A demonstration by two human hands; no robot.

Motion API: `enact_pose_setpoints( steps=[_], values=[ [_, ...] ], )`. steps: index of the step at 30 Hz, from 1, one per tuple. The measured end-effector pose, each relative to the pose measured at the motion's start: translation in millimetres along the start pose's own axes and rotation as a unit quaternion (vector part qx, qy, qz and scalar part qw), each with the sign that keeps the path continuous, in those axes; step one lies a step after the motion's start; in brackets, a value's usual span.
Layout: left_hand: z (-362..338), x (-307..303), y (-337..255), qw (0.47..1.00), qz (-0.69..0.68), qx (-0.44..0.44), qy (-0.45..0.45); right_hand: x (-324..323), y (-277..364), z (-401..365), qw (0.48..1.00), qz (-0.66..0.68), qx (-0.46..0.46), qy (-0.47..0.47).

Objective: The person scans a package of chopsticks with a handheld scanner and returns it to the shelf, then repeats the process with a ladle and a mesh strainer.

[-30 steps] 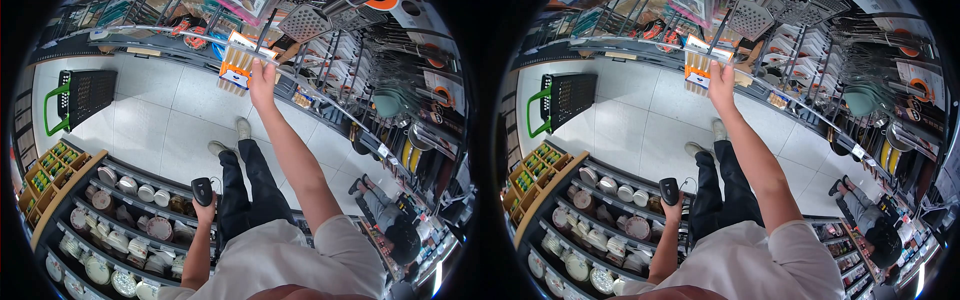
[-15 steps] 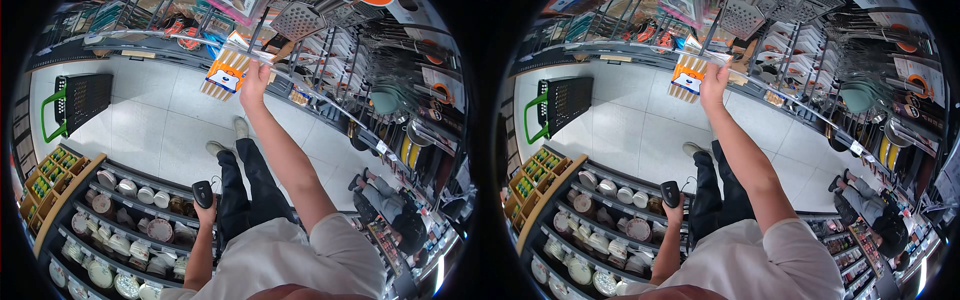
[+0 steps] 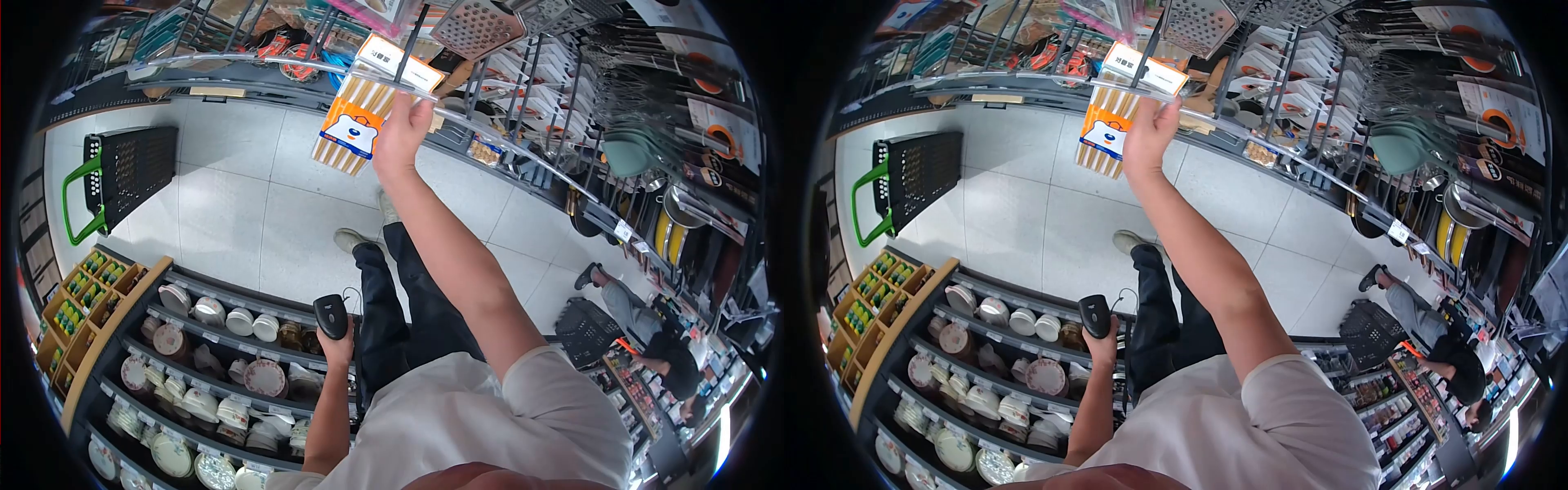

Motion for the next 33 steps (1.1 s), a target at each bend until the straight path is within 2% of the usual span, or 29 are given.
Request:
enact_pose_setpoints(
  steps=[3,7,14,16,17,21,24,26,27,29,30,32,33],
  values=[
    [5,-2,9,1.0,0.008,0.013,0.009,5,2,-1,0.999,0.006,0.004,-0.034],
    [4,-3,12,1.0,0.017,0.017,-0.003,6,-4,3,0.999,-0.015,-0.01,-0.028],
    [0,-5,2,0.999,0.025,0.007,-0.019,-3,-1,40,0.987,-0.157,-0.018,-0.027],
    [-1,-7,4,0.999,0.036,0.011,-0.018,-6,-1,55,0.988,-0.149,-0.031,0.012],
    [-2,-7,4,0.999,0.047,0.019,-0.017,-11,-6,66,0.973,-0.205,-0.105,0.013],
    [-5,-9,6,0.999,0.038,0.004,-0.012,-21,-12,73,0.949,-0.296,-0.103,-0.011],
    [-6,-10,9,0.999,0.032,-0.008,0.0,-23,-21,67,0.959,-0.266,-0.095,-0.032],
    [-4,-12,19,0.999,0.042,-0.009,0.005,-34,-32,53,0.898,-0.429,-0.075,-0.07],
    [-2,-14,26,0.999,0.042,-0.008,0.006,-44,-35,43,0.898,-0.429,-0.075,-0.07],
    [1,-18,39,0.998,0.066,-0.002,0.004,-69,-47,19,0.875,-0.483,0.011,-0.012],
    [1,-21,41,0.998,0.065,-0.002,0.003,-85,-53,7,0.875,-0.483,0.011,-0.01],
    [0,-23,46,0.997,0.053,-0.025,0.057,-124,-69,-17,0.923,-0.38,0.062,-0.007],
    [-1,-27,51,0.997,0.053,-0.027,0.055,-143,-70,-27,0.923,-0.38,0.064,-0.006]
  ],
)
Point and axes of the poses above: each hand's wrist, its own z-axis towards the middle knuckle, its own x-axis out of the palm, y = z × x, the point moved 4 cm from there along z, towards the middle knuckle, and after that the axes turned 10 degrees about y, right-handed, at the moved point
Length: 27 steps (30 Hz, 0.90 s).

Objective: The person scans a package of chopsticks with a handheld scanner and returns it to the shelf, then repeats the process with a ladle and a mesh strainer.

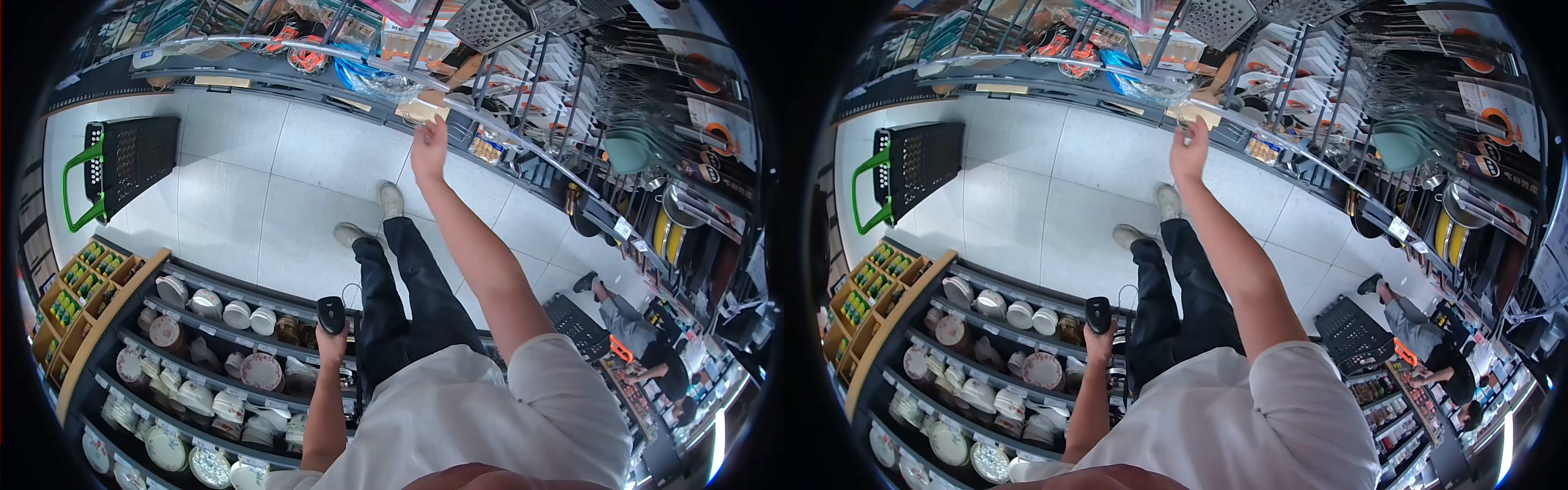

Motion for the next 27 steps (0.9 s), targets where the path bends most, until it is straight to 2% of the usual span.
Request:
enact_pose_setpoints(
  steps=[2,6,8,11,12,14,15,17,21,23,27],
  values=[
    [-2,-4,16,0.999,-0.015,-0.026,0.022,-28,-28,-9,0.997,-0.053,0.05,0.03],
    [-9,-15,43,0.996,0.032,-0.072,0.03,-82,-45,0,0.997,-0.038,0.068,0.018],
    [-14,-19,52,0.995,0.017,-0.086,0.036,-97,-22,16,0.997,-0.074,0.013,0.014],
    [-18,-18,46,0.994,0.015,-0.099,0.04,-107,24,41,0.994,-0.097,0.045,0.001],
    [-19,-18,41,0.994,0.029,-0.1,0.036,-108,21,52,0.994,-0.097,0.044,-0.001],
    [-15,-19,48,0.994,0.034,-0.099,0.042,-110,22,77,0.99,-0.092,-0.086,-0.07],
    [-13,-19,53,0.993,0.038,-0.099,0.048,-110,20,84,0.99,-0.091,-0.086,-0.071],
    [-13,-18,35,0.994,0.038,-0.092,0.055,-106,26,96,0.996,0.064,-0.041,-0.043],
    [-10,-11,13,0.997,0.015,-0.055,0.055,-107,34,115,0.997,-0.002,-0.059,-0.053],
    [-9,-10,12,0.997,0.015,-0.055,0.045,-111,19,128,0.988,-0.034,-0.137,-0.058],
    [-10,-9,14,0.999,0.025,-0.029,0.024,-124,28,131,0.988,-0.025,-0.151,-0.023]
  ],
)
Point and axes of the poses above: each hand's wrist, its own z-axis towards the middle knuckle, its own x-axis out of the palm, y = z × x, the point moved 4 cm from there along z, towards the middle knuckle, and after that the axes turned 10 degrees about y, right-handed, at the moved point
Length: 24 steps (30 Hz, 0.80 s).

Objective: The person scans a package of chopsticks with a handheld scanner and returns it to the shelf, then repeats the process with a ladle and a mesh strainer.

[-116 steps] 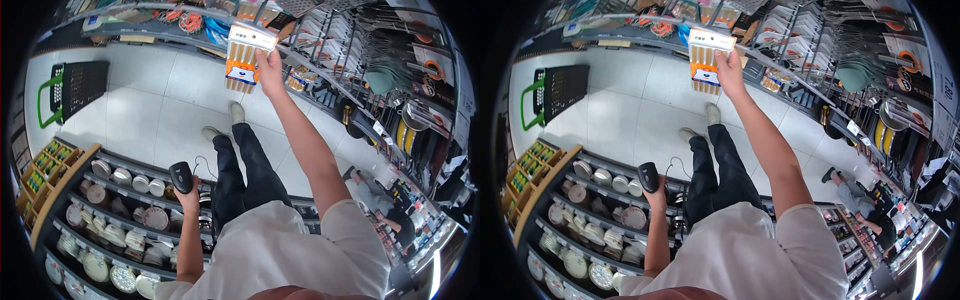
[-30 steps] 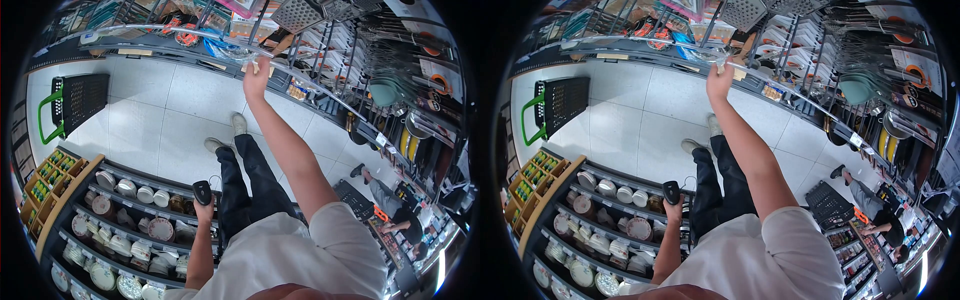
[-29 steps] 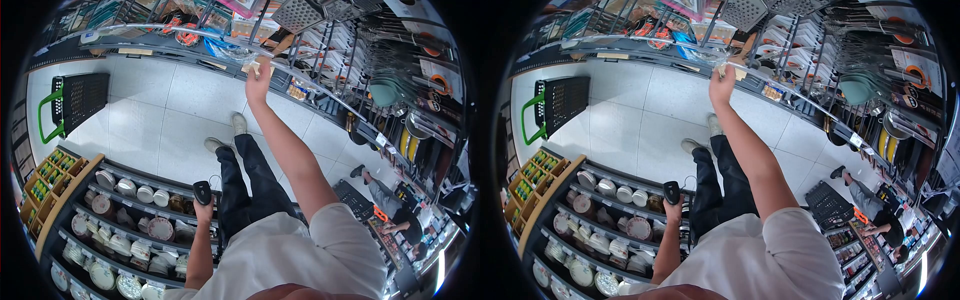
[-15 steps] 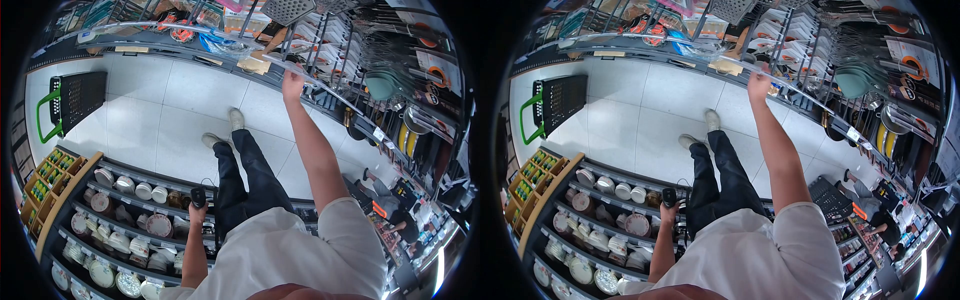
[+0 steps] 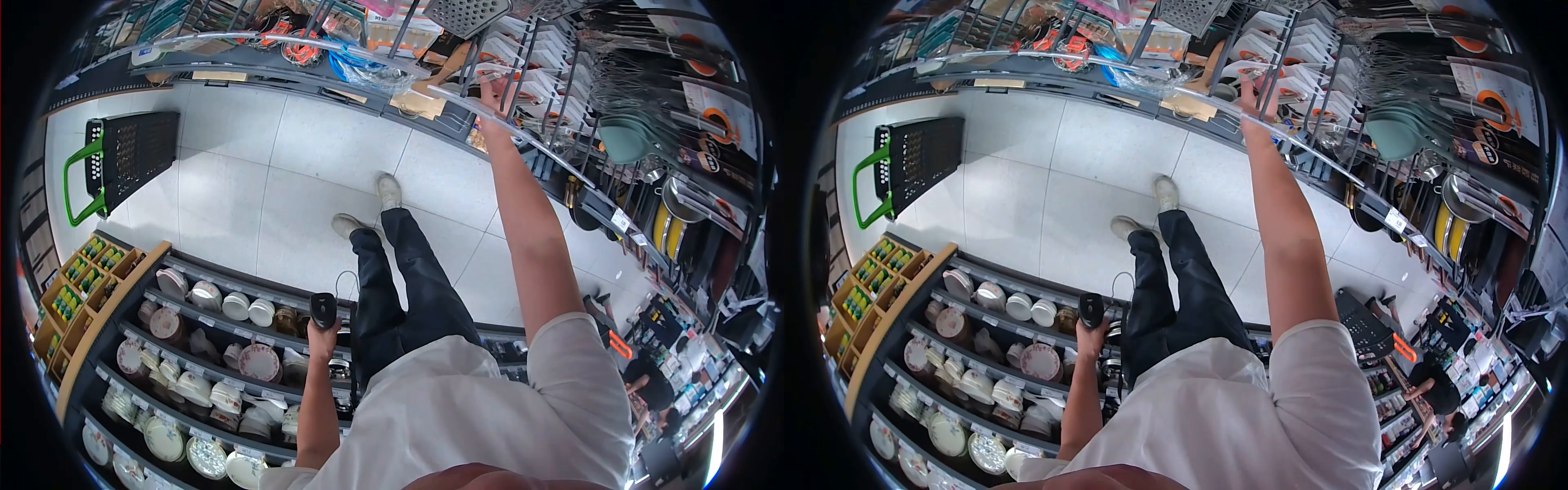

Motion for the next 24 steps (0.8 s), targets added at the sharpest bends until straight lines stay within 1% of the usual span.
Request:
enact_pose_setpoints(
  steps=[2,3,5,9,11,12,15,19,21,22,24],
  values=[
    [-4,1,-2,1.0,-0.004,-0.019,0.005,-2,5,2,0.998,-0.061,0.007,0.021],
    [-5,2,-2,0.999,-0.008,-0.037,0.01,-4,8,2,0.998,-0.061,0.008,0.023],
    [-7,3,5,0.999,-0.006,-0.045,0.014,-5,19,0,0.992,-0.105,0.064,0.026],
    [-12,5,9,0.998,-0.008,-0.064,0.006,-2,1,10,0.992,-0.093,0.062,0.05],
    [-13,5,9,0.998,0.001,-0.063,0.013,-3,10,9,0.971,-0.227,0.053,0.044],
    [-13,5,9,0.998,0.008,-0.061,0.017,-4,11,7,0.971,-0.229,0.054,0.042],
    [-9,4,9,0.998,0.026,-0.051,0.013,-3,36,-3,0.969,-0.243,-0.042,0.012],
    [-5,5,2,0.999,0.001,-0.052,0.017,-7,32,-9,0.978,-0.202,-0.035,0.026],
    [-2,5,-2,0.998,0.016,-0.055,0.024,-11,21,-9,0.977,-0.21,0.026,0.009],
    [-2,6,-5,0.998,0.015,-0.055,0.024,-13,14,-9,0.977,-0.211,0.026,0.009],
    [-2,8,-10,0.998,0.006,-0.057,0.025,-17,-2,-10,0.987,-0.153,0.039,0.032]
  ],
)
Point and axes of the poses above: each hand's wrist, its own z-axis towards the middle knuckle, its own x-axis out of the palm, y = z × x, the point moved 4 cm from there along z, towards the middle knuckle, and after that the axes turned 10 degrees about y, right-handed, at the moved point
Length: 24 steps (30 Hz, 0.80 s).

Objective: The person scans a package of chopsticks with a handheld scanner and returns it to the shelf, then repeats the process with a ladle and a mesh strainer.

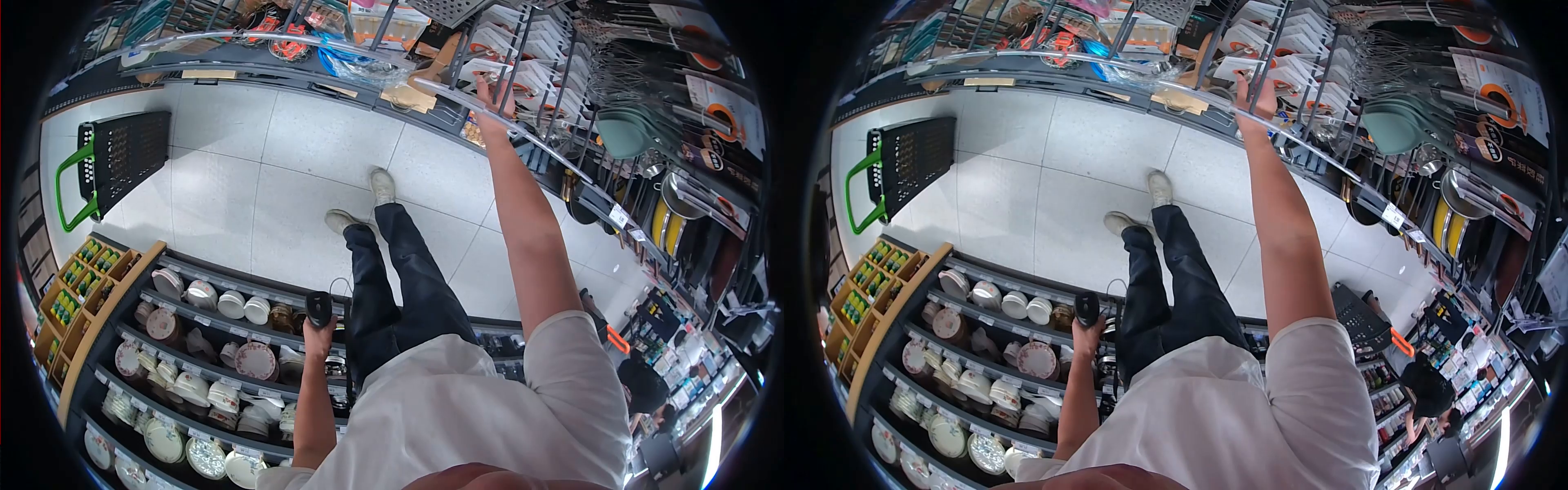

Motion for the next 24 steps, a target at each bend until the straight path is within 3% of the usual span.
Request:
enact_pose_setpoints(
  steps=[6,10,13,16,18,24],
  values=[
    [2,3,6,1.0,-0.015,-0.011,0.005,-5,4,-18,0.998,0.033,0.062,0.001],
    [-1,4,2,1.0,-0.029,-0.001,-0.001,-10,22,-37,0.993,0.103,0.05,-0.002],
    [1,2,8,0.999,-0.034,-0.003,-0.002,-9,26,-46,0.994,0.097,0.01,0.049],
    [0,2,3,1.0,-0.023,-0.006,0.0,-7,13,-57,0.981,0.177,0.004,0.077],
    [-1,2,-3,0.999,-0.048,0.009,0.005,-9,36,-77,0.954,0.249,0.049,0.16],
    [-3,1,-13,0.999,-0.046,0.018,0.013,-24,79,-131,0.971,0.154,0.04,0.177]
  ],
)
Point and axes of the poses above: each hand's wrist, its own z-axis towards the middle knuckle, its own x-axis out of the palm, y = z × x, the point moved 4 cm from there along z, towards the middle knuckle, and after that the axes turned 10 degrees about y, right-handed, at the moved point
